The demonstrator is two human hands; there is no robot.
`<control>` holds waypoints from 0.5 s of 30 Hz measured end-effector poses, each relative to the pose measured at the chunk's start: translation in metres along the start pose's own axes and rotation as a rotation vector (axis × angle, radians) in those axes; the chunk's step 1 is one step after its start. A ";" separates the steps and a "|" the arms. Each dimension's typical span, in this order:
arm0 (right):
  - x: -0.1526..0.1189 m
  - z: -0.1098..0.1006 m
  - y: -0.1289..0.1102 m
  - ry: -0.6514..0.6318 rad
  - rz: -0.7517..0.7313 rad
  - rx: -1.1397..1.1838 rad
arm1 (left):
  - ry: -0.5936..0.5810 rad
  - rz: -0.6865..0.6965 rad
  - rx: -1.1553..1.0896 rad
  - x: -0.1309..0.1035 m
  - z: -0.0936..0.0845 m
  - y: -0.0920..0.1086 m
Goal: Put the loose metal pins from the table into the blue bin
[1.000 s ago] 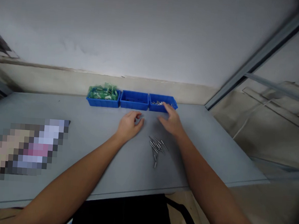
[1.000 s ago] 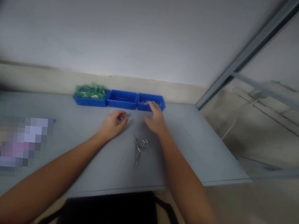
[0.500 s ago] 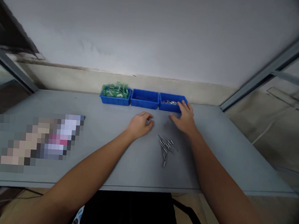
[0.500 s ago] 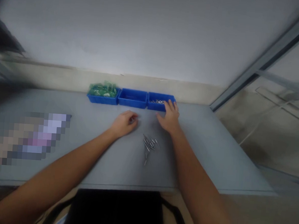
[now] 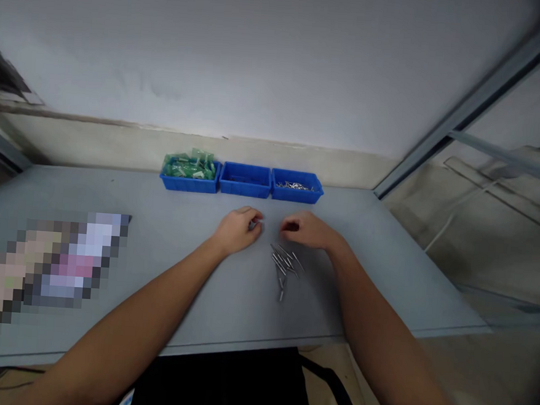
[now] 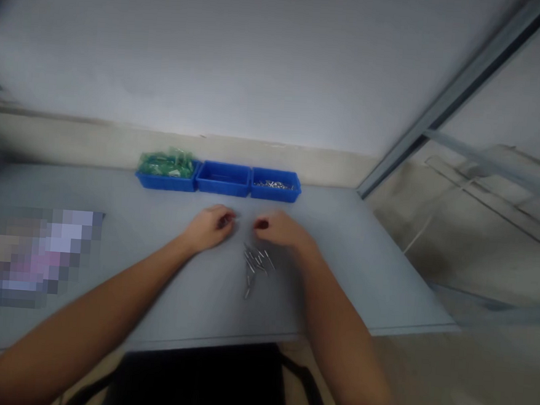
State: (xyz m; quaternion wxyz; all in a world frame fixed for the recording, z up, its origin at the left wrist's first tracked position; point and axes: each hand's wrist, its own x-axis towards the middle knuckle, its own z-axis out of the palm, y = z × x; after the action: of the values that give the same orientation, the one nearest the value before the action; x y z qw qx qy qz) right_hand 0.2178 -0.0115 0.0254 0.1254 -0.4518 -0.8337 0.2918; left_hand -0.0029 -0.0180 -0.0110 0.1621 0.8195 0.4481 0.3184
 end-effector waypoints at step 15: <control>0.002 0.007 -0.010 -0.288 0.196 -0.239 | -0.085 0.107 0.011 0.001 0.000 0.000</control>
State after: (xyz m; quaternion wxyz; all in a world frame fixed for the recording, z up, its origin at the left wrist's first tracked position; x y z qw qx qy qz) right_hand 0.2064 -0.0165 0.0253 -0.0788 -0.4959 -0.8238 0.2631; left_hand -0.0026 -0.0174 -0.0105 0.1592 0.8559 0.3983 0.2888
